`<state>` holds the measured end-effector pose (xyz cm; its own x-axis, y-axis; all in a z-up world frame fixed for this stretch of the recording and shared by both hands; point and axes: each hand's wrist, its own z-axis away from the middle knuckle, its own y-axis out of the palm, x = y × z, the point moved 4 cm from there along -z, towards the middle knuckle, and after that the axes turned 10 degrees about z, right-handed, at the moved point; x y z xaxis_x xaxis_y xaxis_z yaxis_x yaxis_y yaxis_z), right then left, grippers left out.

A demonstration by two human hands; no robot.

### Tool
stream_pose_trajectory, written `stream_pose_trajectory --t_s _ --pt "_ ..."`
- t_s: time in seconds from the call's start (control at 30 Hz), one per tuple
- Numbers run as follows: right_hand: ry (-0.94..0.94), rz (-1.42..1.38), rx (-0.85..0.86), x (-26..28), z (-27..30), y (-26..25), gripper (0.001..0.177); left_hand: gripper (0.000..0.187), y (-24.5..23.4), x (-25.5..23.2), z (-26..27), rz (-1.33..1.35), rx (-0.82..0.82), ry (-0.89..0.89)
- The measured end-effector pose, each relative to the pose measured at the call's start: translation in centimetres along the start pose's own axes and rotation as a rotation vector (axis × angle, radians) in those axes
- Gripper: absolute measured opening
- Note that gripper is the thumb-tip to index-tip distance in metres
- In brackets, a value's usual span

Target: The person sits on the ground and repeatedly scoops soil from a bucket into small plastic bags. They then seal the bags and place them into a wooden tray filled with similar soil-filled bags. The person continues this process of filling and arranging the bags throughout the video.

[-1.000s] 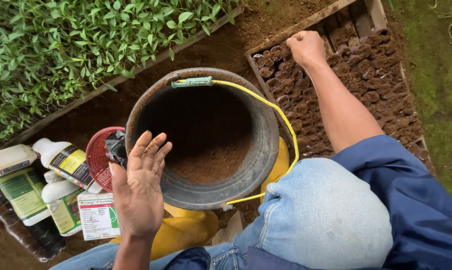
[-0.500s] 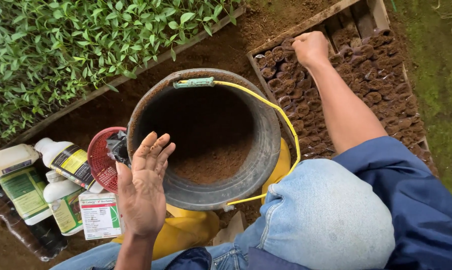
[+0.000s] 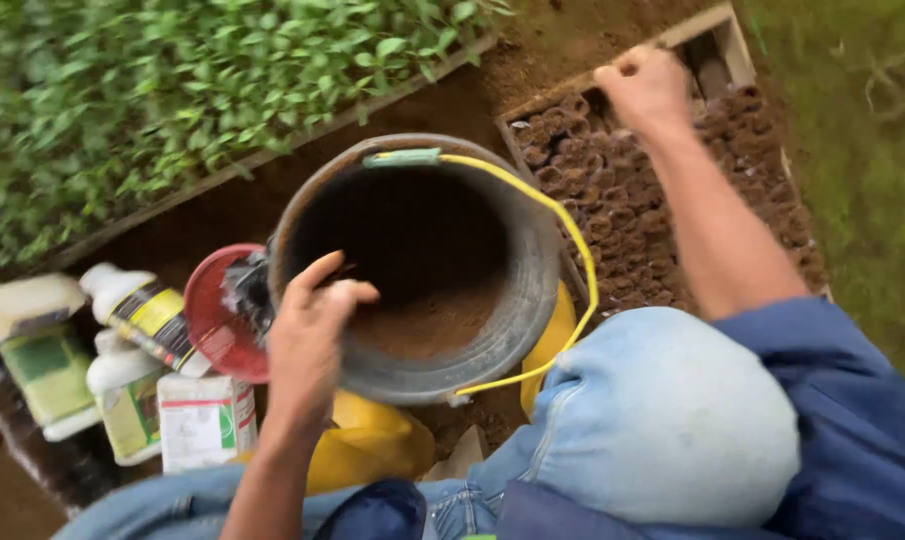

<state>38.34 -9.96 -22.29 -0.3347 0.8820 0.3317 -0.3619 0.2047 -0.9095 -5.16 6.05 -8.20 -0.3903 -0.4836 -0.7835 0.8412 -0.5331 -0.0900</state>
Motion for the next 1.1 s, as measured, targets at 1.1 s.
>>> stream_pose_trajectory --t_s 1.1 --pt "-0.86 0.86 0.508 20.8 24.2 -6.2 0.063 0.036 -18.7 11.5 -15.2 -0.438 -0.419 -0.262"
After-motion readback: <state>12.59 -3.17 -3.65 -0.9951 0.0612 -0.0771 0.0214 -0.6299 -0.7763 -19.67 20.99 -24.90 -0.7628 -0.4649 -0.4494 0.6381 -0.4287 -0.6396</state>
